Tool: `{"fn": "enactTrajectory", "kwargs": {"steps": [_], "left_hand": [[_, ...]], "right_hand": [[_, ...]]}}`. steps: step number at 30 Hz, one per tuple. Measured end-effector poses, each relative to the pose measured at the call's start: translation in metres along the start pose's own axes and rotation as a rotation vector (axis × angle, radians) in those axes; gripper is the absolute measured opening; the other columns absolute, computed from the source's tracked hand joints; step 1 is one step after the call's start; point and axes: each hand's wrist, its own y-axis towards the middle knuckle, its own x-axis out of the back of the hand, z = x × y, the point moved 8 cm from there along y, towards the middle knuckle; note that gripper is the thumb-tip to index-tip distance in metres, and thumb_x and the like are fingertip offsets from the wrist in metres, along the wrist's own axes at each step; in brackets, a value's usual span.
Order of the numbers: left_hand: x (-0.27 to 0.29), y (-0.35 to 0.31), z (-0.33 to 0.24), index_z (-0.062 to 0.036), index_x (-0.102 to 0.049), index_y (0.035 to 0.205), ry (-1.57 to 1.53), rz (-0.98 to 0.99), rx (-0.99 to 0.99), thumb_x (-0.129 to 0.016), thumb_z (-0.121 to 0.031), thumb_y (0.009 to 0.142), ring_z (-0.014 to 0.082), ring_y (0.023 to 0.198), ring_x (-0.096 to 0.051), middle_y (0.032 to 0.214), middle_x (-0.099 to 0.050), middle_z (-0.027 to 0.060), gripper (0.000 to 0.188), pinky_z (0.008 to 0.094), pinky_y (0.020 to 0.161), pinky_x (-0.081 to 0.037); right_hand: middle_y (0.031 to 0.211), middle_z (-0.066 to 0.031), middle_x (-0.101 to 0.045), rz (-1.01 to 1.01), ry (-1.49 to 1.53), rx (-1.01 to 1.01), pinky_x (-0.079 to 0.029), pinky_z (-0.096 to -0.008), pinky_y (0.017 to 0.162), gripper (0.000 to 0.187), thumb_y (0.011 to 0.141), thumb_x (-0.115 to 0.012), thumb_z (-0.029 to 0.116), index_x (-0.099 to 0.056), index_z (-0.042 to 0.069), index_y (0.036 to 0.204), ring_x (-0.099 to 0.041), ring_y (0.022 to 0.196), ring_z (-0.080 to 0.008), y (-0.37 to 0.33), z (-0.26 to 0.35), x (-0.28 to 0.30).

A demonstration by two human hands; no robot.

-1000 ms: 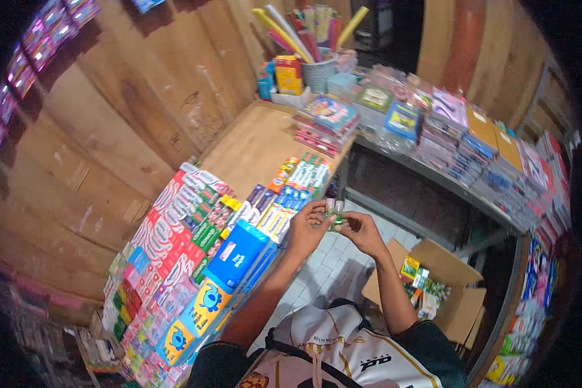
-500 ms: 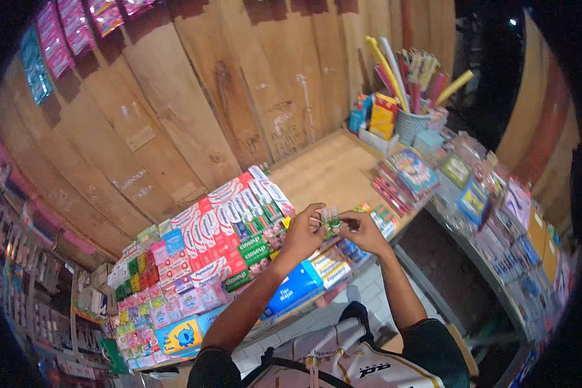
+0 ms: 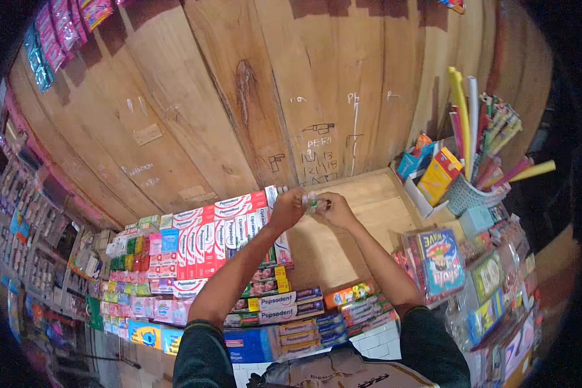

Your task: The person is removing small retail product boxes from a larger shipping container and organizing them onto a display shelf.

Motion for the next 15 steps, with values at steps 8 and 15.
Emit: {"fn": "enactTrajectory", "kwargs": {"steps": [8, 15], "left_hand": [[-0.018, 0.080, 0.095, -0.0046, -0.063, 0.084, 0.514, -0.042, 0.142, -0.068, -0.027, 0.078, 0.0380, 0.074, -0.064, 0.080, -0.066, 0.0181, 0.024, 0.0443, 0.068, -0.050], [-0.033, 0.118, 0.164, -0.0097, -0.065, 0.094, 0.719, 0.156, 0.191, -0.069, -0.021, 0.072, 0.0376, 0.084, -0.064, 0.089, -0.067, 0.0166, 0.025, 0.0455, 0.077, -0.051]], "right_hand": [[0.087, -0.0146, -0.068, 0.134, -0.154, -0.038, -0.051, -0.0337, 0.070, 0.033, 0.070, -0.076, 0.011, -0.066, -0.001, 0.099, -0.065, 0.077, -0.0231, 0.091, -0.098, -0.018], [0.087, -0.0159, -0.067, 0.146, -0.438, -0.069, -0.050, -0.0411, 0.074, 0.031, 0.069, -0.075, 0.015, -0.067, 0.006, 0.097, -0.065, 0.082, -0.0318, 0.118, -0.189, -0.051]]}}
